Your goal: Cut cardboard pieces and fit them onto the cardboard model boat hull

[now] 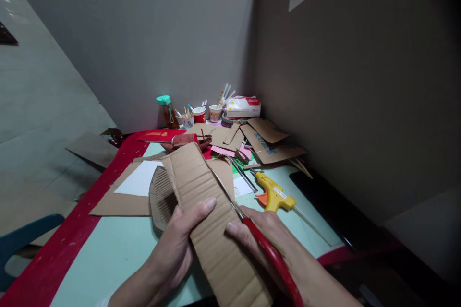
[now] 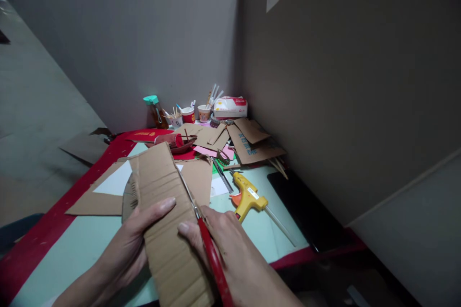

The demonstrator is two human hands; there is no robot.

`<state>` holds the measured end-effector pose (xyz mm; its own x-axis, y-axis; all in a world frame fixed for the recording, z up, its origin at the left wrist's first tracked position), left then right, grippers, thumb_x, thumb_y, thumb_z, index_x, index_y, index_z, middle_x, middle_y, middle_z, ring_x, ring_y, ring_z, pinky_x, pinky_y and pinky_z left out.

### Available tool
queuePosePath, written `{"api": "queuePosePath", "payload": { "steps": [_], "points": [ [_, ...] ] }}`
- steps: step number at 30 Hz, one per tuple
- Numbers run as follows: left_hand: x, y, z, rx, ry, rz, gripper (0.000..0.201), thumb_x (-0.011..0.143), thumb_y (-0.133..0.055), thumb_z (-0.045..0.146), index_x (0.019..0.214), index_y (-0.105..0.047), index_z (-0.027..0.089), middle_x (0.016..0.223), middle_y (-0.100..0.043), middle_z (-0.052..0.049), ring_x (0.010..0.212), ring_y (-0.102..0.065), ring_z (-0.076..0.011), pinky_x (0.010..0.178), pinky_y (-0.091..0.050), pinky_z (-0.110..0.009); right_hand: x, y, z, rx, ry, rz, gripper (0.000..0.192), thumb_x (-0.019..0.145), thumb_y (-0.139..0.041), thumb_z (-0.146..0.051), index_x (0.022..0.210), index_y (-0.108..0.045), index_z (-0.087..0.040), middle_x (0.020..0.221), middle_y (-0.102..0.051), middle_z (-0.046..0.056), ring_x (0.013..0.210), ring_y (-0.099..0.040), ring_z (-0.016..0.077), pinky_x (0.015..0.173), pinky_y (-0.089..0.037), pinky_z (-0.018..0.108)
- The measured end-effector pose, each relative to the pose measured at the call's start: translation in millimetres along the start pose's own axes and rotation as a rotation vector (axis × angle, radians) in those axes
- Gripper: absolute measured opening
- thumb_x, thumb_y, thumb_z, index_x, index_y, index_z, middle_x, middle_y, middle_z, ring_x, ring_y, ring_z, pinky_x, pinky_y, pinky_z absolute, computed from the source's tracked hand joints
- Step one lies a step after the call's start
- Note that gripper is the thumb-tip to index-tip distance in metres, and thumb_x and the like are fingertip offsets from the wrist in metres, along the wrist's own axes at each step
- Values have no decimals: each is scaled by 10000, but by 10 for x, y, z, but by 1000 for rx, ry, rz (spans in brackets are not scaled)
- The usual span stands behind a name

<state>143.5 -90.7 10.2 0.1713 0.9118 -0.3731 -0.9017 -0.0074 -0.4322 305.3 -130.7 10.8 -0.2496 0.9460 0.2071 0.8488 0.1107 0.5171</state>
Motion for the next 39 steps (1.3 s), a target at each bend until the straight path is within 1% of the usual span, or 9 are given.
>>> {"api": "queuePosePath", "payload": {
  "steps": [3, 7, 12, 17, 21, 25, 30, 36, 39],
  "points": [
    [-6, 55, 75, -14, 55, -3, 539, 729, -817, 221, 1227, -648, 105, 955, -797, -138, 866, -760, -303, 758, -632, -362, -46, 41, 34, 40, -53, -43, 350, 1015, -439, -502, 1000, -680, -249, 951, -715, 30, 917, -675, 213, 812, -563, 303],
    [-2, 122, 298, -43, -24, 62, 298, 659, -846, 170, 927, -740, 94, 800, -795, -103, 744, -757, -248, 651, -623, -272, -108, 120, -36, 24, -50, -42, 328, 961, -557, -521, 1150, -686, -285, 1031, -732, 32, 963, -688, 218, 884, -551, 292],
    [8, 117, 354, 56, -106, 51, 498, 703, -806, 121, 1185, -683, 114, 899, -804, -116, 816, -768, -299, 685, -640, -338, -106, 125, -128, 2, -65, -19, 330, 970, -522, -539, 1021, -733, -291, 899, -749, 34, 888, -709, 234, 790, -582, 290],
    [14, 110, 267, 49, -97, 13, 571, 704, -829, 170, 1251, -669, 135, 963, -805, -112, 853, -767, -296, 718, -641, -331, -94, 105, -74, -82, -1, -60, 348, 972, -552, -484, 1266, -661, -333, 1160, -730, 15, 1024, -702, 216, 872, -567, 276],
    [25, 83, 253, 42, -143, 21, 660, 716, -819, 179, 1341, -611, 155, 944, -806, -102, 807, -770, -285, 738, -642, -347, -101, 111, -84, -106, 5, -42, 302, 988, -514, -494, 1115, -718, -311, 1003, -741, 33, 911, -703, 209, 789, -580, 283],
    [49, 63, 212, 30, -138, 17, 717, 736, -796, 164, 1406, -542, 161, 990, -798, -114, 819, -769, -284, 717, -644, -344, -122, 77, -118, -44, -19, -18, 353, 1008, -458, -495, 1141, -695, -270, 981, -726, 51, 879, -687, 205, 830, -565, 301],
    [63, 94, 168, 25, -108, 42, 706, 754, -776, 152, 1408, -513, 122, 988, -797, -128, 826, -768, -291, 700, -642, -352, -85, 67, -114, -28, -98, -59, 332, 1000, -465, -474, 974, -689, -230, 849, -709, 52, 822, -691, 222, 763, -569, 302],
    [45, 99, 205, 56, -87, 32, 624, 725, -805, 201, 1306, -598, 103, 973, -797, -131, 772, -768, -292, 652, -638, -346, -23, 126, -99, -23, -42, -111, 281, 980, -538, -437, 1194, -655, -299, 1038, -699, 23, 959, -675, 198, 861, -565, 281],
    [52, 93, 224, 36, -90, 14, 591, 722, -801, 199, 1276, -616, 110, 966, -797, -127, 770, -767, -287, 658, -641, -352, -11, 135, -139, -70, -32, -83, 263, 1001, -506, -429, 1173, -673, -321, 1000, -709, 15, 918, -687, 188, 823, -582, 277]
  ]
}}
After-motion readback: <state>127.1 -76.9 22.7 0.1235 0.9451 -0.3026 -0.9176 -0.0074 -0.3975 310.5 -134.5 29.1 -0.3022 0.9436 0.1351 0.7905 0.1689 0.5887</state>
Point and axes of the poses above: each hand's wrist, its own x-axis towards the middle knuckle, its own y-axis out of the back of the hand, z = x × y, the point moved 2 cm from there along x, towards the middle knuckle
